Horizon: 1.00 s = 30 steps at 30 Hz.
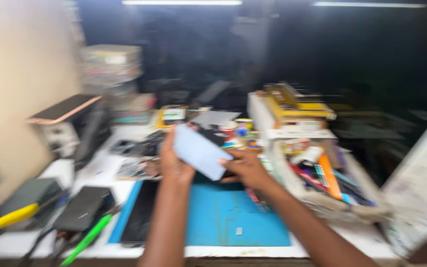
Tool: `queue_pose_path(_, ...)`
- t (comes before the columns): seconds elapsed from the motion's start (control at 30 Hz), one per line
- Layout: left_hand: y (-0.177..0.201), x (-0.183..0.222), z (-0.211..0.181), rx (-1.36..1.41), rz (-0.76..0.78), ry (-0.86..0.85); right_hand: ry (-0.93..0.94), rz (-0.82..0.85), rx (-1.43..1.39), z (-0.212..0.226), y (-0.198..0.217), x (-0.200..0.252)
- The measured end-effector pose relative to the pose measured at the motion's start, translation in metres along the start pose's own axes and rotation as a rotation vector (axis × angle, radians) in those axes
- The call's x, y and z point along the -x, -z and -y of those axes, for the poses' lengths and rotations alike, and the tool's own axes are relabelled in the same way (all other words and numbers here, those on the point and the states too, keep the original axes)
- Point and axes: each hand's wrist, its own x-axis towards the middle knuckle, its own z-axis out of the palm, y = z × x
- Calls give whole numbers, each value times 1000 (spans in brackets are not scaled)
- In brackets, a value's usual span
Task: The person holds a mobile phone internal frame and uses their hands to press components into place before fitting the main circuit board and battery.
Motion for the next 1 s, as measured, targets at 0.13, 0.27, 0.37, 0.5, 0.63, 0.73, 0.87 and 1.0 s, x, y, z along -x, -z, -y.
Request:
queue_pose_path(0.13,-10,10,-4,-10,-40,-60,-66,-43,51,22,-12,17)
queue_pose_path(0.27,-21,17,-10,-28,-53,-78,-36,-22,41,29,-18,18)
queue_pose_path(0.37,-25,20,-11,-26,-36,-77,-26,-29,38,29,-19,18)
queue_pose_path(0.5,-34,23,-12,-43,-97,-47,-16,-51,49,27,-18,17)
queue_pose_path(0.63,-42,29,-14,-111,-121,-17,55,-57,64,25,-18,17)
queue_pose_path(0.73,-47,33,-15,-148,-113,-1,113,-52,111,24,-17,20)
queue_pose_path(0.87,-52,38,-17,-199,-20,18,217,-19,185,25,-22,23)
queue_pose_path(1.0,-56,41,-14,-263,-13,47,177,-74,219,31,-28,28)
